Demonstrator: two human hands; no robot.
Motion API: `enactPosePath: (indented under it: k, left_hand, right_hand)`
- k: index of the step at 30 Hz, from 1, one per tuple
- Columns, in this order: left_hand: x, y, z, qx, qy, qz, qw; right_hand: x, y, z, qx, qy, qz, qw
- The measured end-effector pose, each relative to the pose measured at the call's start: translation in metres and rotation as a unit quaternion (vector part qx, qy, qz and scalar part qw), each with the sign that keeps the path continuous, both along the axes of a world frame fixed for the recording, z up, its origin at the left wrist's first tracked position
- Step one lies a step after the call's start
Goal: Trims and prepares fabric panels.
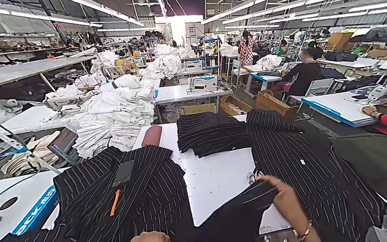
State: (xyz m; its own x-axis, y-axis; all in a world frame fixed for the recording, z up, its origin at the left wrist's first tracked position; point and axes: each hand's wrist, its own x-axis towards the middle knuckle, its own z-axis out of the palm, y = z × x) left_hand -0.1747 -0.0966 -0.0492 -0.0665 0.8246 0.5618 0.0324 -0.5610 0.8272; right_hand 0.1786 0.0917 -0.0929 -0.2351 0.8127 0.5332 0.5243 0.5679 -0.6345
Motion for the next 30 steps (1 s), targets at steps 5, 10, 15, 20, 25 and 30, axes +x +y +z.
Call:
enactPosePath:
  k: [5, 10, 15, 20, 25, 30]
  left_hand:
    - [-0.012, 0.008, -0.026, -0.144, 0.23, 0.23, 0.935]
    - [-0.053, -0.01, -0.031, -0.087, 0.168, 0.247, 0.951]
    - [-0.059, -0.013, -0.059, -0.296, 0.191, 0.231, 0.907]
    - [-0.071, -0.002, -0.04, -0.212, 0.031, 0.331, 0.919]
    - [-0.098, 0.077, -0.055, -0.253, 0.047, 0.411, 0.875]
    - [-0.114, 0.146, -0.105, -0.332, 0.259, 0.365, 0.831]
  right_hand:
    - [0.03, 0.012, 0.073, 0.02, 0.085, 0.014, 0.996]
    - [0.04, 0.006, 0.055, -0.06, -0.03, 0.024, 0.997]
    - [0.044, 0.017, 0.081, -0.095, 0.083, -0.054, 0.991]
    - [0.025, 0.041, 0.077, -0.203, 0.138, -0.029, 0.969]
    - [-0.028, 0.113, 0.017, -0.296, -0.009, -0.097, 0.95]
    - [-0.077, 0.165, -0.041, -0.232, -0.076, -0.027, 0.969]
